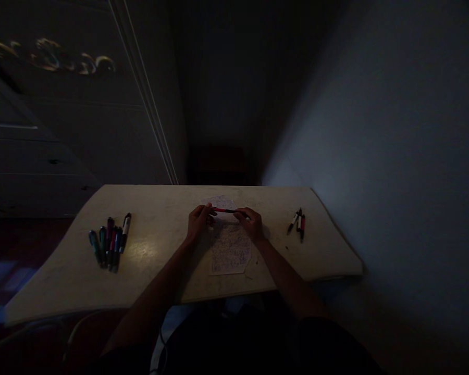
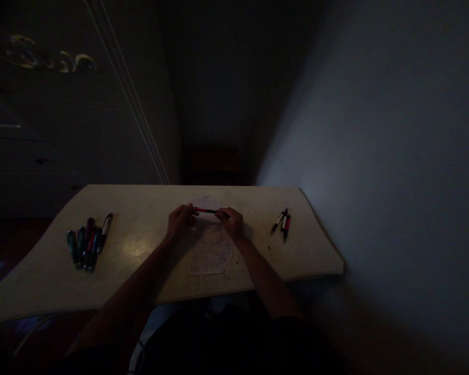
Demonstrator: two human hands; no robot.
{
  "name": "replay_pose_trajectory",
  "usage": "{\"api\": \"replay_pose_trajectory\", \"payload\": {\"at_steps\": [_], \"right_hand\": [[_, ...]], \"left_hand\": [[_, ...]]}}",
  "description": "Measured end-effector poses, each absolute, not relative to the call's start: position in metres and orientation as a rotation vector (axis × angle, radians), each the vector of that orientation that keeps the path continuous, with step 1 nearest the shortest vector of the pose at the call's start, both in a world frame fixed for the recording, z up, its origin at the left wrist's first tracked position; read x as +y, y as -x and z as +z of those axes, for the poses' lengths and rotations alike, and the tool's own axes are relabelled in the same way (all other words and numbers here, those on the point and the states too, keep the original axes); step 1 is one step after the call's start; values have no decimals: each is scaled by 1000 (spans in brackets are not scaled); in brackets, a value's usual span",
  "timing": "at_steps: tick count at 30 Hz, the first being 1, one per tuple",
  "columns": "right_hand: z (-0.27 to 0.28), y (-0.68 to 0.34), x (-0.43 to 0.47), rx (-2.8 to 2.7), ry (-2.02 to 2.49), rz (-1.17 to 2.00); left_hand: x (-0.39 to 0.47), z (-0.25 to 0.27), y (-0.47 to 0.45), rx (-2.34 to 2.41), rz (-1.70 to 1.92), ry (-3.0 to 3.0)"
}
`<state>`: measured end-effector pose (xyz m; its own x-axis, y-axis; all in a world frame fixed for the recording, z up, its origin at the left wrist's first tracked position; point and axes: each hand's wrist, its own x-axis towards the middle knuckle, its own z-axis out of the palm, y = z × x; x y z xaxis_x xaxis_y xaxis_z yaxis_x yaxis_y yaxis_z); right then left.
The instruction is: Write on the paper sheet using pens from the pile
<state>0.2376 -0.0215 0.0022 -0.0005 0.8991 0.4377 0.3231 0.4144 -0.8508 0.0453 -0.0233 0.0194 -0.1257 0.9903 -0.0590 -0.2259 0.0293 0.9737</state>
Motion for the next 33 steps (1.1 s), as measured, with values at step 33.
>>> {"api": "replay_pose_trajectory", "payload": {"at_steps": [33], "right_hand": [[4,-241,-22,-1507,1149,807]], "left_hand": [[-25,16,-42,1229,1267,-1099]]}}
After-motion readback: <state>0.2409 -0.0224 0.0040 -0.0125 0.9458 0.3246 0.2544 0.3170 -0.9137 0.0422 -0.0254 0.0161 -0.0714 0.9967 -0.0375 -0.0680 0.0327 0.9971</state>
